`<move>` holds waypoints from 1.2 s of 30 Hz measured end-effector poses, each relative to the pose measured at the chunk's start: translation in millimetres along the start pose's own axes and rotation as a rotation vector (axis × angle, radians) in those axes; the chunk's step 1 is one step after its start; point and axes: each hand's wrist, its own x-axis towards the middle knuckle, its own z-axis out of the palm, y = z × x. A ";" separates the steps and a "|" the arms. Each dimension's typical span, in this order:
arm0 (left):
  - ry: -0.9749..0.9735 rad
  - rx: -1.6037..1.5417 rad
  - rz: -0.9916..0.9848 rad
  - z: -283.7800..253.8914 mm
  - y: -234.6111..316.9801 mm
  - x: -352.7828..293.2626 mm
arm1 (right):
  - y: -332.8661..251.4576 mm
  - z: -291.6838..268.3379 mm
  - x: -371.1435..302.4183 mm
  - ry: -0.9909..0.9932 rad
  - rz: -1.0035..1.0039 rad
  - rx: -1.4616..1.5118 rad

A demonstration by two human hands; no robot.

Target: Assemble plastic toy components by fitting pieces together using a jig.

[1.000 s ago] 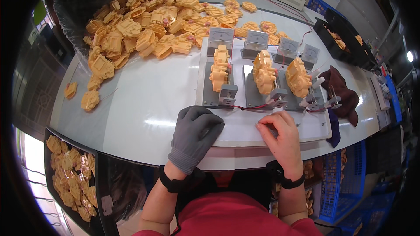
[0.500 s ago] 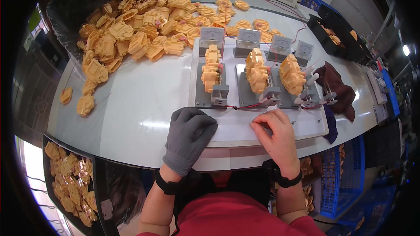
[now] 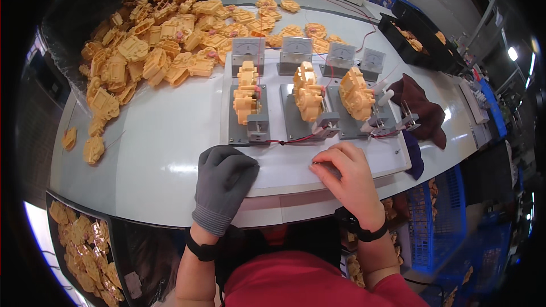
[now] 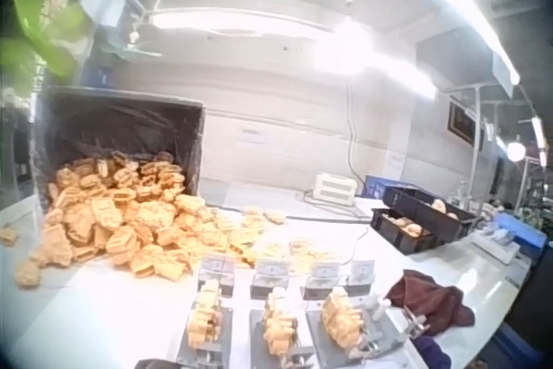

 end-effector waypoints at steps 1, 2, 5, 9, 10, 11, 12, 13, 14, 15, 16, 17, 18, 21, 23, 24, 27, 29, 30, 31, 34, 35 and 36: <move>0.011 0.016 -0.014 0.0 0.4 -0.3 | 2.5 -0.1 0.5 -0.020 0.001 0.033; -0.026 0.024 -0.028 -1.9 -0.9 -0.8 | 2.9 0.4 1.8 -0.023 0.008 0.061; -0.018 0.037 -0.014 -1.4 0.6 -0.6 | 8.1 1.9 1.6 -0.021 0.020 0.123; 0.002 0.007 -0.024 3.4 -0.1 0.9 | 10.5 4.5 0.5 0.032 -0.013 0.084; -0.001 0.017 -0.021 2.7 1.0 1.1 | 10.5 5.0 0.7 0.047 -0.029 0.069; -0.002 0.029 -0.019 1.8 1.7 0.9 | 10.2 5.5 0.9 0.060 -0.048 0.057; -0.004 0.030 -0.019 1.9 1.7 0.4 | 10.2 6.1 1.1 0.061 -0.047 0.058; -0.001 0.023 -0.030 2.1 1.5 -0.3 | 10.2 6.6 1.1 0.067 -0.052 0.058; 0.001 0.015 -0.040 2.1 1.4 -0.5 | 10.2 6.7 1.2 0.073 -0.057 0.058; -0.001 0.015 -0.039 1.9 1.3 -0.4 | 10.6 6.7 0.8 0.074 -0.055 0.058; -0.003 0.015 -0.040 1.7 1.3 -0.2 | 11.1 6.8 0.4 0.064 -0.049 0.052; -0.006 0.014 -0.043 1.5 1.5 -0.1 | 11.3 6.8 0.0 0.054 -0.043 0.046; -0.007 0.014 -0.042 1.2 2.0 0.1 | 11.2 6.8 -0.1 0.055 -0.041 0.046; -0.010 0.001 -0.048 0.5 3.5 0.3 | 10.3 6.5 0.5 0.054 -0.033 0.048; -0.006 0.003 -0.048 0.2 3.9 0.0 | 8.8 4.7 2.0 0.053 -0.055 0.051; -0.006 0.002 -0.048 0.4 3.6 0.0 | 8.9 4.5 1.9 0.053 -0.054 0.051; -0.006 -0.008 -0.053 0.8 2.9 -0.1 | 9.5 4.4 1.8 0.048 -0.056 0.045; -0.007 -0.004 -0.053 0.5 3.4 0.1 | 9.6 3.9 2.0 0.032 -0.061 0.039; -0.006 -0.004 -0.053 0.7 3.0 -0.1 | 9.9 4.0 2.0 0.032 -0.062 0.039; -0.005 -0.010 -0.057 1.1 2.2 -0.3 | 10.4 4.3 1.9 0.032 -0.064 0.041; -0.006 -0.012 -0.060 1.0 2.5 -0.4 | 10.9 4.2 2.1 0.031 -0.071 0.045; -0.007 -0.008 -0.059 0.7 2.9 -0.2 | 11.0 4.1 2.2 0.031 -0.076 0.047; -0.007 -0.008 -0.059 0.4 3.1 0.0 | 11.0 3.9 2.2 0.031 -0.077 0.047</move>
